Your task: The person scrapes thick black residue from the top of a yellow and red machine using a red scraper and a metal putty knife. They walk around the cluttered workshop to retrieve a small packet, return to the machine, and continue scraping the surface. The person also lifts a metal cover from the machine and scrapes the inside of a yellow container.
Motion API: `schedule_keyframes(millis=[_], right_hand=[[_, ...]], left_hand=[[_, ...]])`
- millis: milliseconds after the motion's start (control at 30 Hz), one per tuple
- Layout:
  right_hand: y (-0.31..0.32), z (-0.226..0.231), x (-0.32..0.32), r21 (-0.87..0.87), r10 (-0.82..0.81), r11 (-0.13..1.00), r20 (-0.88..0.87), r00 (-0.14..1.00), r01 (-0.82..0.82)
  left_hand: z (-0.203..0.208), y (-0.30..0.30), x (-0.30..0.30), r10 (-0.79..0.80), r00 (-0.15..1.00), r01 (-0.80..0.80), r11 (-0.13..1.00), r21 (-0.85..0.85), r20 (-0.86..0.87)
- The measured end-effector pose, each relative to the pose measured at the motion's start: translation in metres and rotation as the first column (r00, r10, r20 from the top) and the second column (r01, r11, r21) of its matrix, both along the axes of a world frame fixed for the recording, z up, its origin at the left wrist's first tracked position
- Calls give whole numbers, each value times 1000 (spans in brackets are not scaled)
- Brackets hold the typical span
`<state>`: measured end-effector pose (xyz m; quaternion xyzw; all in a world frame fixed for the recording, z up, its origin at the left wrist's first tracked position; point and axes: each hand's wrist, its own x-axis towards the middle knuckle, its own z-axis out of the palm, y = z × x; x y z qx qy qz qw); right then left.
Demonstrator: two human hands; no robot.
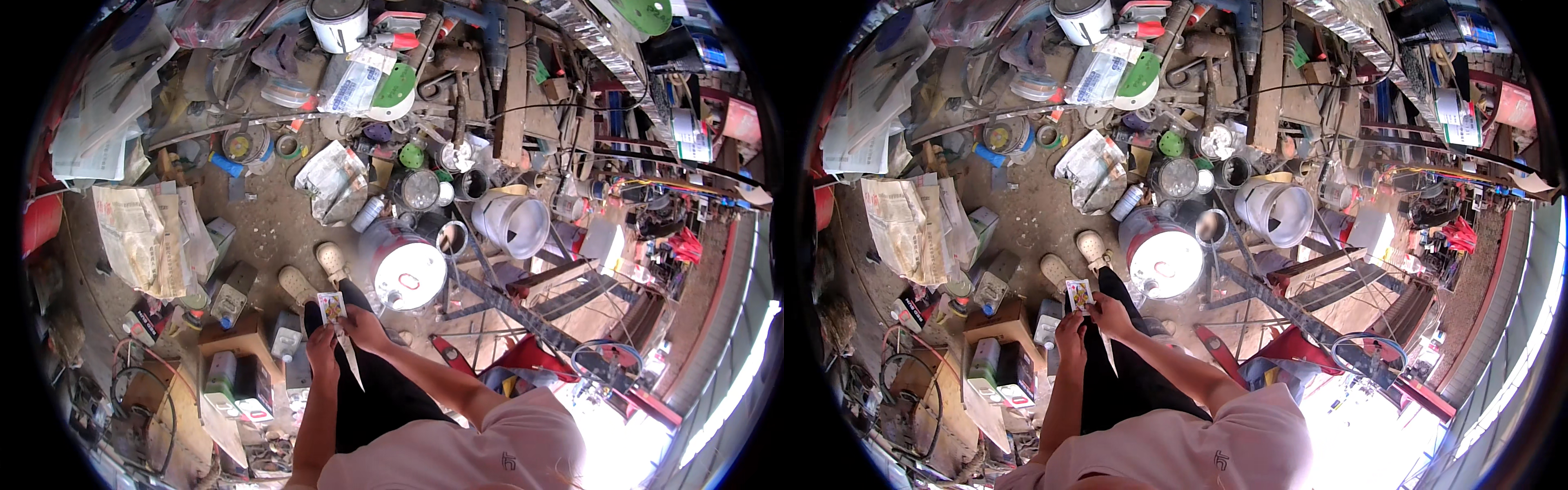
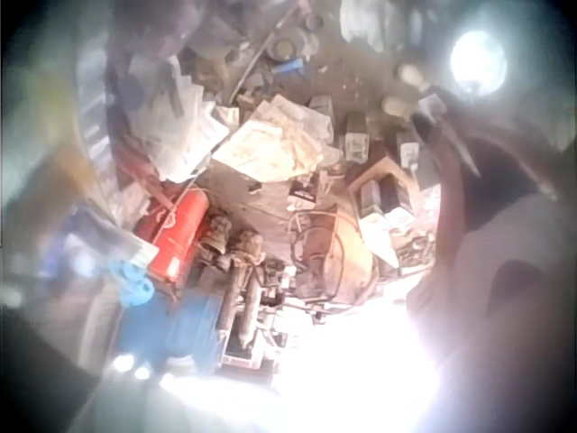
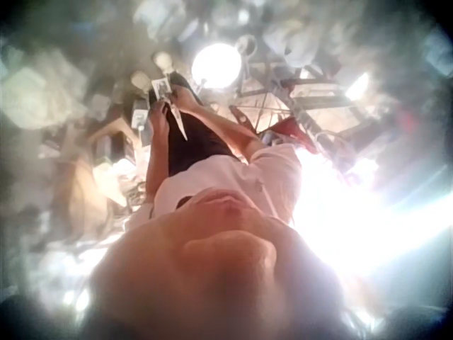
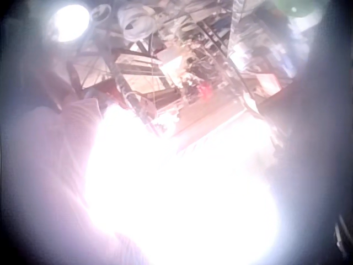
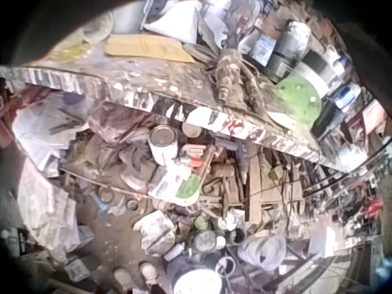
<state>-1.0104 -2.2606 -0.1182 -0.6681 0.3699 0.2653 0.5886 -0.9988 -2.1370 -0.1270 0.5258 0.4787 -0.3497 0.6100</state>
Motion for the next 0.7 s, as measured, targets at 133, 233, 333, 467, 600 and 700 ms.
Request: schedule_keyframes(millis=[133,233,333,467,600,700], right_hand=[[0,-1,3,-55,21,998,26,999,-20],[2,5,9,0,-23,1000,40,999,23],[7,-4,11,78,-53,996,78,996,47],[6,-3,27,123,21,992,96,995,-32],[0,11,47,118,89,988,59,994,-95],[-7,10,59,-14,240,971,133,962,-240]], left_hand=[[-4,2,0,26,1000,-25,996,-80,13],[-4,0,3,23,999,-22,999,-44,39],[-14,8,4,-2,997,2,1000,-6,78],[-30,14,2,42,986,-41,999,-6,160],[-30,14,8,136,977,-142,989,28,163],[-28,20,8,217,964,-226,973,39,156]])
